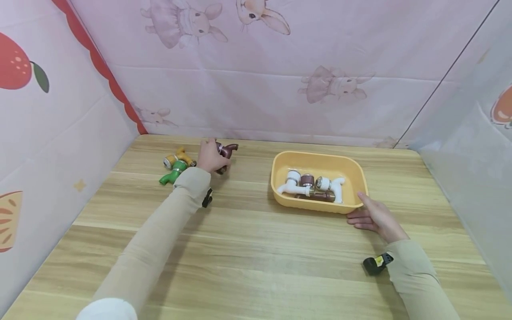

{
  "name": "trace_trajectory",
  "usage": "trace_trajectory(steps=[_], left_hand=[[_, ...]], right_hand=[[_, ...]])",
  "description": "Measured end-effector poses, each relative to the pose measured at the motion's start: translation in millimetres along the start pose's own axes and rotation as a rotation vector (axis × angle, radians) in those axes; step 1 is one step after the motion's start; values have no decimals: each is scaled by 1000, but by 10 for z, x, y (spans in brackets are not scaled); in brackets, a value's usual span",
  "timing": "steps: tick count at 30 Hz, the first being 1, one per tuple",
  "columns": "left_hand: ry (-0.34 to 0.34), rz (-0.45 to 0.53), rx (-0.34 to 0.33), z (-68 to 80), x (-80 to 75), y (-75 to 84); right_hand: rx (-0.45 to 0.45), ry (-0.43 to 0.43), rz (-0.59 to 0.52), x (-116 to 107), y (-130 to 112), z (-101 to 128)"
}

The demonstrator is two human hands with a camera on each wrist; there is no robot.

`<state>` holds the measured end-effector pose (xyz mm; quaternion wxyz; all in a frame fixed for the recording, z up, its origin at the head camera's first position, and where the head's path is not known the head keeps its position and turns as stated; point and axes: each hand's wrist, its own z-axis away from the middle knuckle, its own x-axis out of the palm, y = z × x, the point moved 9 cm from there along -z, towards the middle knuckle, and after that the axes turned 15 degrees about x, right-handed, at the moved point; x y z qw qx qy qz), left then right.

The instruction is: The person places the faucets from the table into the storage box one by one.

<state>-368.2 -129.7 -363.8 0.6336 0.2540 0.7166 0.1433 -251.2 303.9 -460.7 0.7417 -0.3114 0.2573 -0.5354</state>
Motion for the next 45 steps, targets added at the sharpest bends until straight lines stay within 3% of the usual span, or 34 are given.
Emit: trace_trajectory(steps=[28,45], left_hand=[[-18,31,51,85,-167,245],[-43,0,97,79,-169,469]], right_hand=[[20,17,-15,-11,16,-4],[7,8,-11,-2,4,-3]])
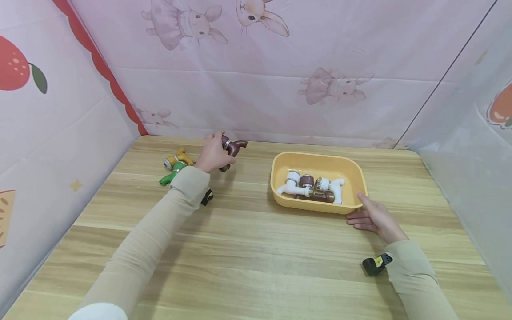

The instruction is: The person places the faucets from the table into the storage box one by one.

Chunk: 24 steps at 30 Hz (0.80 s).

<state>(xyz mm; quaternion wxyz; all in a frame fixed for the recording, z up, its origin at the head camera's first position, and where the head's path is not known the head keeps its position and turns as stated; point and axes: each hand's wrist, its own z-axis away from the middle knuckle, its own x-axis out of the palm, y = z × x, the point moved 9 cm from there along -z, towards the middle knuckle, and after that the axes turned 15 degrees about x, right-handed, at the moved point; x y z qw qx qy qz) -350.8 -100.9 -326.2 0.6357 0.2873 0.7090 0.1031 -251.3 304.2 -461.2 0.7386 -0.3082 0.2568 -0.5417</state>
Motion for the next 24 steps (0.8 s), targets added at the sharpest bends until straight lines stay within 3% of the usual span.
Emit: trace_trajectory(steps=[24], left_hand=[[-6,42,40,-92,9,280]], right_hand=[[17,11,-2,-27,-3,6]])
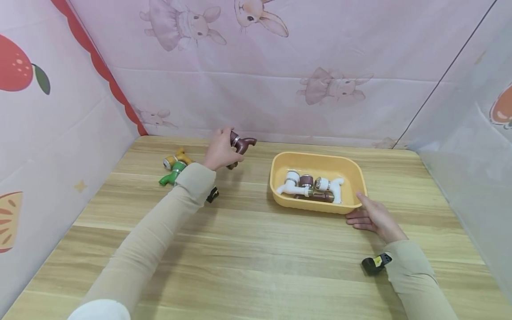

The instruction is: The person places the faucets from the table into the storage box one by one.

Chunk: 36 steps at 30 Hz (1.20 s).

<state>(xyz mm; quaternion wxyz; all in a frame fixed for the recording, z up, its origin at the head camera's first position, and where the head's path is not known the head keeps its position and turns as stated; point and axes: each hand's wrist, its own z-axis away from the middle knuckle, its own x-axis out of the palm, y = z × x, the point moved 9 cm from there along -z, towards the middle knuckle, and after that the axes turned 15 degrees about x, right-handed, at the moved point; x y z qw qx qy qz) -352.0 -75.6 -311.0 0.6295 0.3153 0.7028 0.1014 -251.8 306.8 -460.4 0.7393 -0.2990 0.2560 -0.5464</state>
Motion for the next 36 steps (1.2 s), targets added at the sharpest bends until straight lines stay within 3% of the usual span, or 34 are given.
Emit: trace_trajectory(steps=[17,36], left_hand=[[-19,-23,76,-103,52,240],[-73,55,136,-218,223,525]], right_hand=[[-2,-9,7,5,-15,3],[-11,-7,14,10,3,-2]])
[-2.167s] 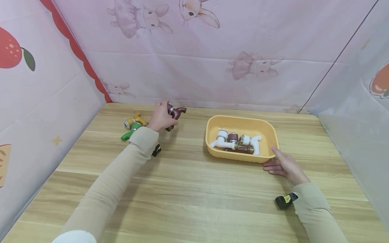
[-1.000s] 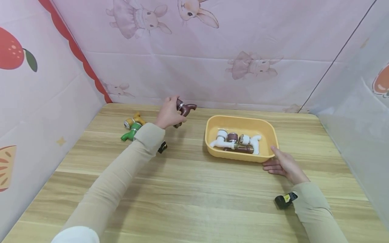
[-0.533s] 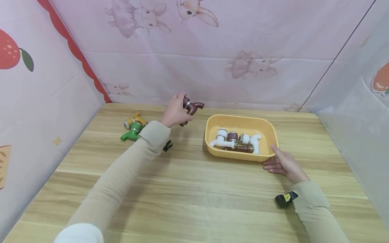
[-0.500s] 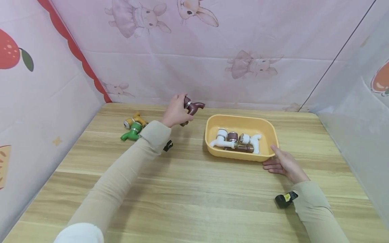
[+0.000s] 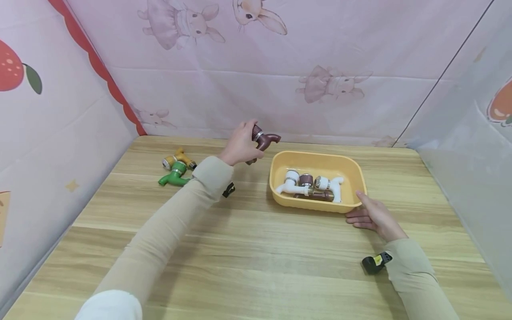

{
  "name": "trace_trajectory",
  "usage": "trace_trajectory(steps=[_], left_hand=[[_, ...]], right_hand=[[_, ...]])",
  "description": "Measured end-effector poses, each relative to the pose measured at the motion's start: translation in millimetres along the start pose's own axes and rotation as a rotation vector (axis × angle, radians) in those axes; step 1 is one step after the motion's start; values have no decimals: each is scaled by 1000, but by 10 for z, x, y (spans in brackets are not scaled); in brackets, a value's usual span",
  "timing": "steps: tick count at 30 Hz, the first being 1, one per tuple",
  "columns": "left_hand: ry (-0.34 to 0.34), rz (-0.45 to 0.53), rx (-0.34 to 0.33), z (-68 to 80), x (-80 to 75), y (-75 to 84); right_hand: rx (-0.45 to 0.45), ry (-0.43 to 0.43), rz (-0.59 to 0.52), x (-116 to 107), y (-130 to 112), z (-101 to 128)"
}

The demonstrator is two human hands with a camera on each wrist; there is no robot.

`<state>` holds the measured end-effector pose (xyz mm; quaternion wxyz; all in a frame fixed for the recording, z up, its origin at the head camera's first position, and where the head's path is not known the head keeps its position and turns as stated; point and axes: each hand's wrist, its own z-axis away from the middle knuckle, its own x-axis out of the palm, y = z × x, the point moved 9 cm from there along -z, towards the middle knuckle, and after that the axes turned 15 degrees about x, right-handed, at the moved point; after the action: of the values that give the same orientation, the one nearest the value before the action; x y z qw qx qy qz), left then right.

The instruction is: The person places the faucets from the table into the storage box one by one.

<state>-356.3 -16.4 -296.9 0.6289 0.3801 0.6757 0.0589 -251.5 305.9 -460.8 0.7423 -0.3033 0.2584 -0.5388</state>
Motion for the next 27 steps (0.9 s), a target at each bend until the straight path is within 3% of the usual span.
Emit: trace_trajectory(steps=[27], left_hand=[[-107,-56,131,-93,227,360]], right_hand=[[5,3,-9,41,40,33]])
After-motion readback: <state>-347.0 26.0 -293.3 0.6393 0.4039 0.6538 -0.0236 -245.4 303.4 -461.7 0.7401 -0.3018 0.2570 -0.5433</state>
